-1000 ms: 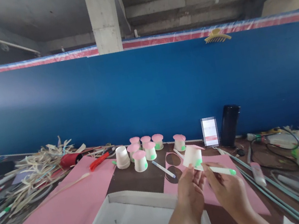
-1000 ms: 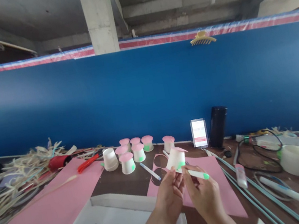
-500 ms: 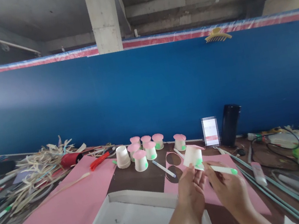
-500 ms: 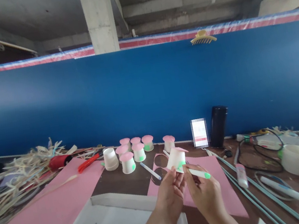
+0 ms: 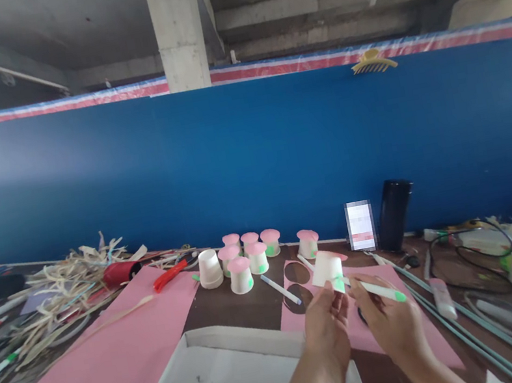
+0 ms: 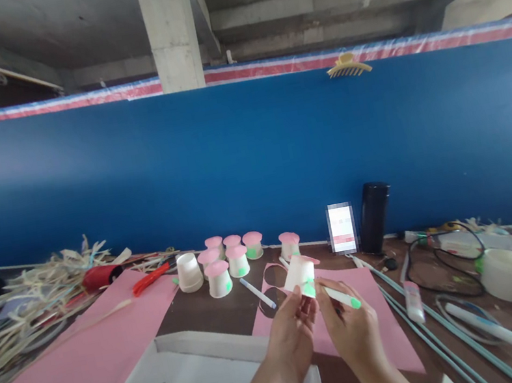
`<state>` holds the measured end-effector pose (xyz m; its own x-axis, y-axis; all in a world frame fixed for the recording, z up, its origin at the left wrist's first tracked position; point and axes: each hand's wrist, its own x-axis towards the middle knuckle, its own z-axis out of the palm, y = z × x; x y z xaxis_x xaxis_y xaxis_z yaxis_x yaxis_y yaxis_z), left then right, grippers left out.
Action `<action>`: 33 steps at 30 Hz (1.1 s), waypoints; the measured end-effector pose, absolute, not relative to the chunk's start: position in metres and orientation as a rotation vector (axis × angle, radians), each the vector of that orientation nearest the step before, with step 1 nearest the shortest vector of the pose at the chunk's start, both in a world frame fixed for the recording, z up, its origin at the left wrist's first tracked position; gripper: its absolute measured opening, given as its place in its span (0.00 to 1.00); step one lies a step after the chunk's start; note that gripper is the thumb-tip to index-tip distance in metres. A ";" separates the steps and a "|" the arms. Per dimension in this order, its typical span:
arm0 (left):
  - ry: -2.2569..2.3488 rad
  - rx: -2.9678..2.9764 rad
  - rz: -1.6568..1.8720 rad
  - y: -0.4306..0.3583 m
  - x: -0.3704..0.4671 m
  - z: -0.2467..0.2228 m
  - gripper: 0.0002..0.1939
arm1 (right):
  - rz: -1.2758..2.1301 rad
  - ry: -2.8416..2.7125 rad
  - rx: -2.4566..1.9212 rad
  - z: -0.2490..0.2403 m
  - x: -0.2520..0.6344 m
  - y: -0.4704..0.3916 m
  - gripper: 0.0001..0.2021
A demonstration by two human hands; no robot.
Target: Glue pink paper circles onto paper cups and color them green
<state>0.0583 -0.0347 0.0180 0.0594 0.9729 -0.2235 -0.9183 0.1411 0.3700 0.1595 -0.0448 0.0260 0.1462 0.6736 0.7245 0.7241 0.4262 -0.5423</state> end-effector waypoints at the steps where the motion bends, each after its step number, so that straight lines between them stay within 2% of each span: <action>1: 0.497 0.119 1.444 -0.034 0.058 0.018 0.01 | -0.045 -1.557 -1.287 0.025 0.160 -0.045 0.16; 33: 0.484 0.089 1.481 -0.036 0.058 0.022 0.04 | -0.043 -1.648 -1.351 0.033 0.155 -0.053 0.17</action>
